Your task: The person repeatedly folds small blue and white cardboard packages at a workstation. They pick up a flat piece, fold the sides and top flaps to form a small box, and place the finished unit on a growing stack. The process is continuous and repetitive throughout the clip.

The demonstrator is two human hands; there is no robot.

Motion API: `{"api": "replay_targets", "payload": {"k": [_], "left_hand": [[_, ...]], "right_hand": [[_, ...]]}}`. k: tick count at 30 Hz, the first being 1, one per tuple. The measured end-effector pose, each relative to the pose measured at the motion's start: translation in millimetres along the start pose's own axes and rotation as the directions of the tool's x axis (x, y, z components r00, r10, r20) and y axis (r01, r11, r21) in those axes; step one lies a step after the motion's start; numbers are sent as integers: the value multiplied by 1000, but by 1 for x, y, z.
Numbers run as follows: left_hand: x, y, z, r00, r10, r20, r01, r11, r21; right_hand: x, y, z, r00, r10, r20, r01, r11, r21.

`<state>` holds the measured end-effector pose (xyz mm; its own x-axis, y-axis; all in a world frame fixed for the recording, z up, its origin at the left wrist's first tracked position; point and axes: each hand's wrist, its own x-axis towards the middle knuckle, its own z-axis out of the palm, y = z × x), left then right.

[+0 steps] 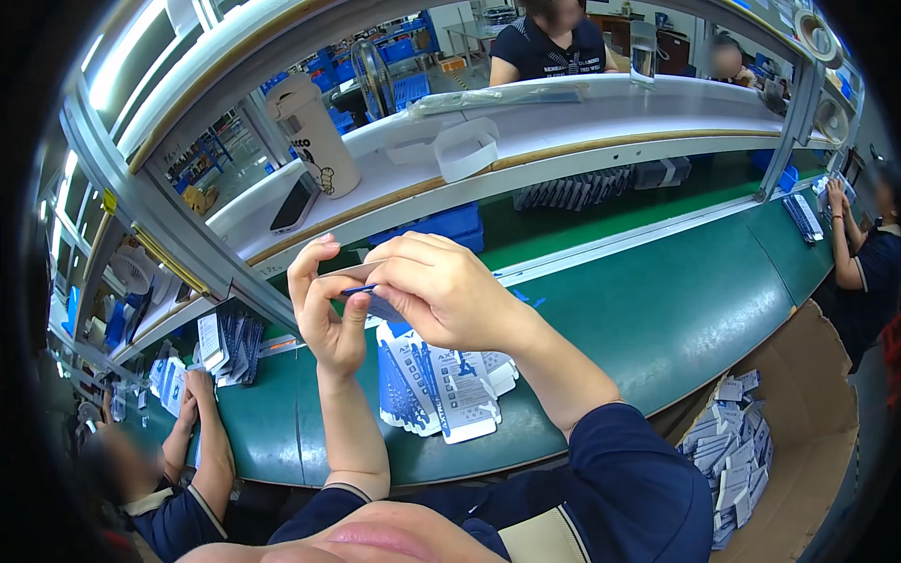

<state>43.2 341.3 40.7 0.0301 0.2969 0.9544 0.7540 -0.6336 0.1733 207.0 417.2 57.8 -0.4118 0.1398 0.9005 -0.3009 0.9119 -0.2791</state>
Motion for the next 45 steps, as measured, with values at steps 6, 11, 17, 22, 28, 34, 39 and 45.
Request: {"api": "replay_targets", "payload": {"k": [6,11,17,22,28,34,39,45], "left_hand": [[-1,2,2,999,-37,7,38,992,-122],[-3,0,2,992,-111,65,125,947,-296],[-3,-1,5,994,-85,-67,60,948,-312],[-8,5,16,918,-364,-159,229,812,-537],[-14,8,25,915,-376,-145,272,842,-465],[-13,11,26,851,-458,-257,297,824,-484],[-16,13,29,894,-395,-212,245,826,-508],[-19,5,25,917,-337,-211,204,854,-479]], "right_hand": [[-1,1,2,993,79,83,-89,987,132],[-1,3,-3,979,129,158,-164,958,236],[-1,5,0,987,124,99,-141,970,197],[-5,2,11,952,238,-194,-201,961,192],[-14,17,35,840,290,-459,-64,892,447],[-11,15,35,912,238,-335,-147,950,276],[-23,24,36,883,192,-428,-100,969,226],[-19,19,32,871,221,-440,-92,951,296]]}}
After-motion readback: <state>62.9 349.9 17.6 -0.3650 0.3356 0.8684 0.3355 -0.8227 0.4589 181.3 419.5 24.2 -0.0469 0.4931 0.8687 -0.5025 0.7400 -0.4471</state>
